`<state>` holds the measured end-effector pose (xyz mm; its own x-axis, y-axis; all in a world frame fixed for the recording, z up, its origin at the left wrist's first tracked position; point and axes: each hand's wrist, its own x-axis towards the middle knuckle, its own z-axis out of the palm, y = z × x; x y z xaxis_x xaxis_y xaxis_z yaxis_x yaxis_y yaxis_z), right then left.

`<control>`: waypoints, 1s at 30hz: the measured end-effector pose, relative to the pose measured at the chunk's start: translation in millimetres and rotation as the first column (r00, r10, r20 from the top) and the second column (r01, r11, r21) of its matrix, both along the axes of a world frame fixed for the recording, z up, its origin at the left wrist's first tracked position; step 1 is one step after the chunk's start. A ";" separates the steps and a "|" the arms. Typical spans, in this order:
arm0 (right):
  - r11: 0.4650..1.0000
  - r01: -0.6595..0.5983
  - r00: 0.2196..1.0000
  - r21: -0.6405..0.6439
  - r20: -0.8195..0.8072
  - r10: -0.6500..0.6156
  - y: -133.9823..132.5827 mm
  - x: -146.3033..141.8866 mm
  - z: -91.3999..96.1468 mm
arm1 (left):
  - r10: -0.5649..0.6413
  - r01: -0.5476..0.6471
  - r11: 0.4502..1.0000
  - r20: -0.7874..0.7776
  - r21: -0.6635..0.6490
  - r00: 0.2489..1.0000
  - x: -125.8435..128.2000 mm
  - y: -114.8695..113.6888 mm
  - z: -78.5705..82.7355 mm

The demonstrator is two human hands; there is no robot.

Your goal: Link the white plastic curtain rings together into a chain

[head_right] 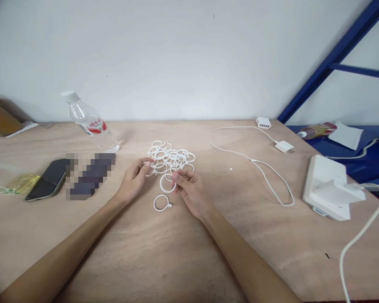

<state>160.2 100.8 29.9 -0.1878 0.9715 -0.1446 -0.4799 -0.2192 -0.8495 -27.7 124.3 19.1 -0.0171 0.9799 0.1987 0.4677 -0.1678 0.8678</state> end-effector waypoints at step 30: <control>0.994 -0.081 0.996 0.068 0.050 0.078 -5.3 -2.0 -1.1 | -0.395 0.397 0.918 0.151 0.017 0.906 21.8 -48.4 10.1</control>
